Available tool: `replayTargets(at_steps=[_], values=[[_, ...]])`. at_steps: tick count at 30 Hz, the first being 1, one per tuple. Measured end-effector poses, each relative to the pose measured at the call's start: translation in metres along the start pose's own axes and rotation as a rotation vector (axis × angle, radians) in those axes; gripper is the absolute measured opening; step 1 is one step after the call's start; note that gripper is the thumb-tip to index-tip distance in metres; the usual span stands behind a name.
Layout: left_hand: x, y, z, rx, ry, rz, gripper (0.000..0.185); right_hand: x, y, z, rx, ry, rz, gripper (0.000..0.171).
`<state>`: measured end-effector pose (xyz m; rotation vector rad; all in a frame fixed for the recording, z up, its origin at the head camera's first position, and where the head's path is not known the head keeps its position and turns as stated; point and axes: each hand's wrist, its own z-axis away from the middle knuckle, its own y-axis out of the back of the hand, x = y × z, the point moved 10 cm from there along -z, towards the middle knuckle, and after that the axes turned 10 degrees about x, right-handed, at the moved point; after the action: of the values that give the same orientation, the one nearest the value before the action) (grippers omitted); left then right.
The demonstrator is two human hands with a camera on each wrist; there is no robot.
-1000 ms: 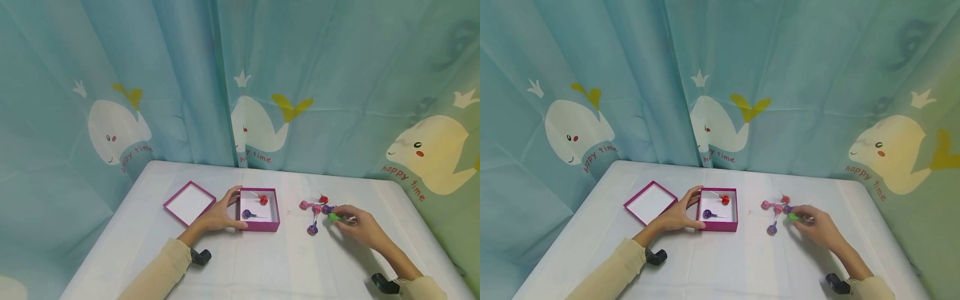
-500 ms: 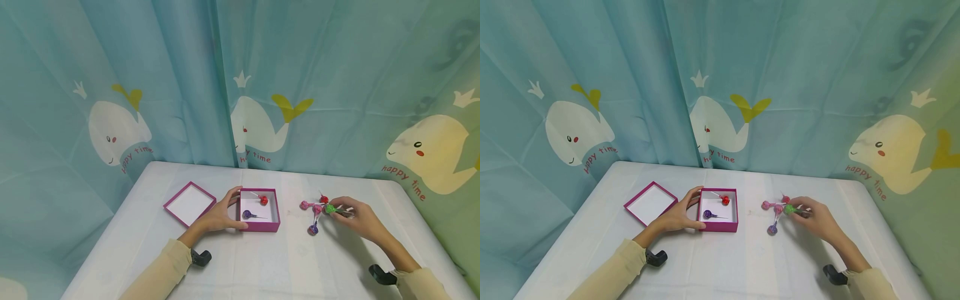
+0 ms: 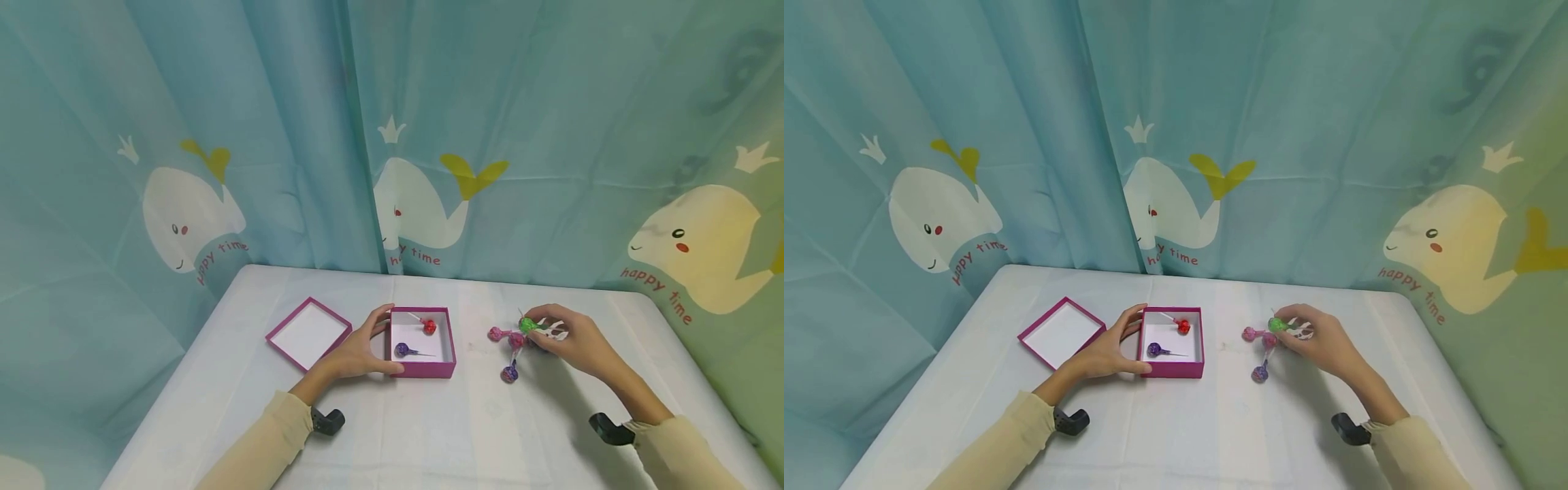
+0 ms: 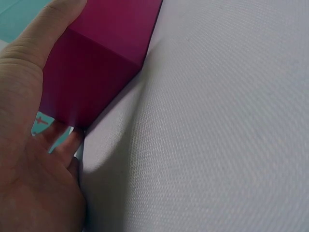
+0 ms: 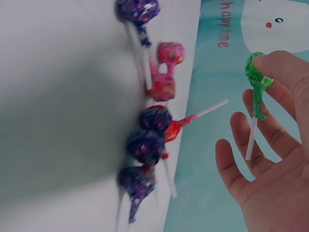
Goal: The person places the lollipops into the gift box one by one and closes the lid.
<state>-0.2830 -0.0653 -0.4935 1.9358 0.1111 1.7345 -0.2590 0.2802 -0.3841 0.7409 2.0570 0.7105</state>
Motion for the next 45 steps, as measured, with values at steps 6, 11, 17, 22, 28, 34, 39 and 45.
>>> replayTargets(at_steps=[6, 11, 17, 22, 28, 34, 39, 45], values=[[-0.002, 0.000, -0.001, 0.002, -0.001, 0.007, 0.115, -0.010, -0.007, -0.011, -0.009, 0.021, -0.020, 0.026], [-0.001, 0.000, 0.000, 0.004, -0.006, 0.002, 0.115, -0.020, -0.013, -0.020, -0.023, 0.037, -0.043, 0.026], [0.000, 0.000, 0.001, 0.003, -0.014, 0.002, 0.114, -0.031, -0.019, -0.030, -0.028, 0.052, -0.079, 0.027], [0.001, 0.000, 0.001, 0.005, -0.014, -0.005, 0.115, -0.041, -0.029, -0.038, -0.053, 0.037, -0.107, 0.026], [0.001, -0.001, 0.000, -0.001, -0.007, -0.016, 0.116, -0.053, -0.050, -0.049, -0.119, -0.016, -0.140, 0.026], [0.003, 0.000, 0.000, -0.001, -0.008, -0.017, 0.116, -0.071, -0.073, -0.063, -0.158, -0.009, -0.188, 0.026], [0.008, 0.005, 0.001, 0.015, -0.020, -0.027, 0.116, -0.088, -0.095, -0.076, -0.182, 0.018, -0.220, 0.024], [0.011, 0.005, 0.001, 0.017, -0.040, -0.041, 0.114, -0.104, -0.124, -0.082, -0.225, 0.027, -0.246, 0.022]])
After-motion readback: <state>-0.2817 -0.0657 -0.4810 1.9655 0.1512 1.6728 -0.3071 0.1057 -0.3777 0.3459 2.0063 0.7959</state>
